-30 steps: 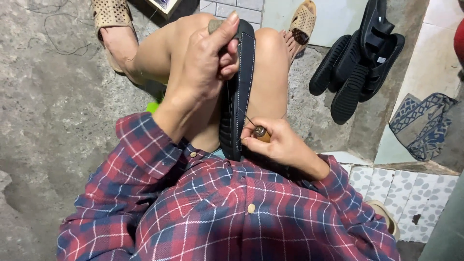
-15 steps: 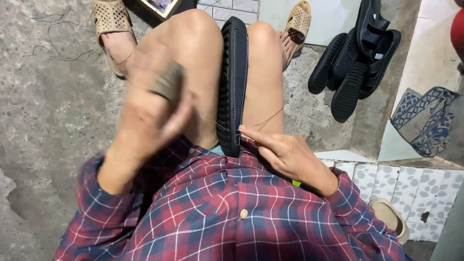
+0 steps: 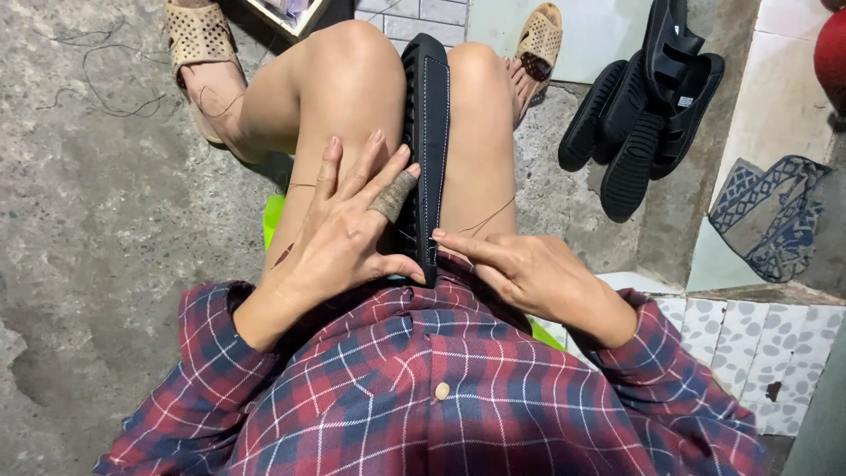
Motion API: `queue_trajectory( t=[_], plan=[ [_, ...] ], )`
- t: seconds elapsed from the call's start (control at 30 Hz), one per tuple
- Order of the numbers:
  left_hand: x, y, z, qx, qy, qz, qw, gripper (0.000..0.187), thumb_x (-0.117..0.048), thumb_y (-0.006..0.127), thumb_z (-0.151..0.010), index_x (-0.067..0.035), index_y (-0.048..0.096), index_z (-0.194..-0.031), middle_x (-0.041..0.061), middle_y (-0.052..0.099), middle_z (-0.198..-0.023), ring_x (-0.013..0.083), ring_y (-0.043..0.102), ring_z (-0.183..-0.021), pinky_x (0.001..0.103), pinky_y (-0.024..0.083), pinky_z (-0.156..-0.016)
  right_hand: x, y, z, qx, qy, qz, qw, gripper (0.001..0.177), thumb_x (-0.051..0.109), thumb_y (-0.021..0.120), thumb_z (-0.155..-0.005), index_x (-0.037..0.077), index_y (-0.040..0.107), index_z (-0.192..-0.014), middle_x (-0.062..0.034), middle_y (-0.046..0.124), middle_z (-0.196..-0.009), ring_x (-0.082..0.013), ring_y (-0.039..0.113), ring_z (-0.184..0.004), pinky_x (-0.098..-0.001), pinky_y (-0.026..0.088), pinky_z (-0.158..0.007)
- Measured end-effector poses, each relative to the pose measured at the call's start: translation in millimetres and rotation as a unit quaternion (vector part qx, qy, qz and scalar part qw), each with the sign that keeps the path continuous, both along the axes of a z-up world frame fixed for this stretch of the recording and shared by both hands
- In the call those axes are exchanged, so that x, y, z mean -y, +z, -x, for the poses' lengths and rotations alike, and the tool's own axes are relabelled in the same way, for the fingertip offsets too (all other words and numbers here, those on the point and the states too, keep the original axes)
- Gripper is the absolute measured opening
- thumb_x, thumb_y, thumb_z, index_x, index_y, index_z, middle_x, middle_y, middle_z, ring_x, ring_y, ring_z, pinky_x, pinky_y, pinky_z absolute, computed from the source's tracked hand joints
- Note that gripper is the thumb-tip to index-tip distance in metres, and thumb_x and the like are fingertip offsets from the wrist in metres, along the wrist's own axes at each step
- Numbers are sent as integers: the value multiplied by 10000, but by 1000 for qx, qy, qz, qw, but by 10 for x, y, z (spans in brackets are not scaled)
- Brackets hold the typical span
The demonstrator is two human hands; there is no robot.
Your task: Hand-stitching the sole of a black sandal using an awl and thread.
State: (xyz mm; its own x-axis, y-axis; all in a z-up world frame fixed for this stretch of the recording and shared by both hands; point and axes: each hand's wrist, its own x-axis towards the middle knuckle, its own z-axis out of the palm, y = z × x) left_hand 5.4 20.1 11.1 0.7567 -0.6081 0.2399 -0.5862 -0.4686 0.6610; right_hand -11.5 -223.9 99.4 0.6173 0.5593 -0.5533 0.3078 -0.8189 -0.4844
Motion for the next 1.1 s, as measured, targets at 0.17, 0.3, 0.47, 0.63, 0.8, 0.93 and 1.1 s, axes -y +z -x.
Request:
queue_trajectory(
  t=[0.17, 0.3, 0.47, 0.63, 0.8, 0.93, 1.1],
  plan=[
    [73, -83, 41, 54, 43, -18, 997, 971, -830, 496, -711, 67, 726, -1006, 148, 450, -1473, 362, 245, -1430, 613, 90, -1155, -88, 84, 15, 66, 77, 162, 982, 523, 340, 440, -948, 427, 338, -1453, -73, 545, -665, -366, 552, -415, -474, 385, -305],
    [102, -114, 32, 50, 53, -9, 997, 891, -830, 492, -720, 25, 726, -796, 169, 493, -1445, 371, 278, -1422, 606, 78, -1160, -48, 24, 8, 129, 97, 115, 980, 486, 343, 494, -937, 368, 422, -1417, -69, 567, -783, -364, 582, -442, -474, 375, -271],
    [108, -149, 0, 51, 62, 39, 996, 884, -814, 505, -710, 49, 696, -726, 195, 502, -1421, 360, 318, -1404, 600, 118, -1159, 105, -256, 63, 155, 55, -40, 986, 469, 206, 561, -943, 301, 474, -1394, -11, 611, -903, -205, 569, -610, -322, 455, -412],
    [133, -126, 7, 52, 69, 17, 996, 995, -822, 583, -662, 109, 652, -1007, 216, 509, -1408, 355, 317, -1400, 594, 125, -1158, 11, -248, 51, 165, 59, -1, 985, 480, 228, 582, -920, 323, 484, -1381, -2, 634, -909, -232, 594, -613, -362, 428, -353],
    [175, -124, 25, 65, 79, 5, 995, 1020, -786, 620, -678, 129, 676, -1126, 227, 504, -1405, 375, 332, -1389, 599, 137, -1155, -108, -295, 97, 198, 61, 60, 976, 500, 278, 602, -869, 332, 509, -1357, -2, 637, -889, -327, 615, -534, -471, 437, -334],
    [128, -170, 51, 88, 64, -26, 994, 1027, -808, 507, -738, 117, 632, -1167, 246, 488, -1418, 384, 304, -1403, 590, 120, -1160, -196, -306, 165, 233, 33, 54, 970, 413, 302, 604, -879, 306, 585, -1291, -18, 595, -815, -360, 577, -475, -497, 424, -325],
    [5, -95, 154, 65, 23, -83, 994, 1111, -821, 444, -746, 47, 389, -1437, 222, 411, -1487, 372, 213, -1440, 617, 48, -1146, -143, -326, 310, 239, 5, -6, 971, 391, 270, 613, -919, 295, 580, -1308, -6, 573, -790, -301, 552, -482, -424, 417, -338]
  ],
)
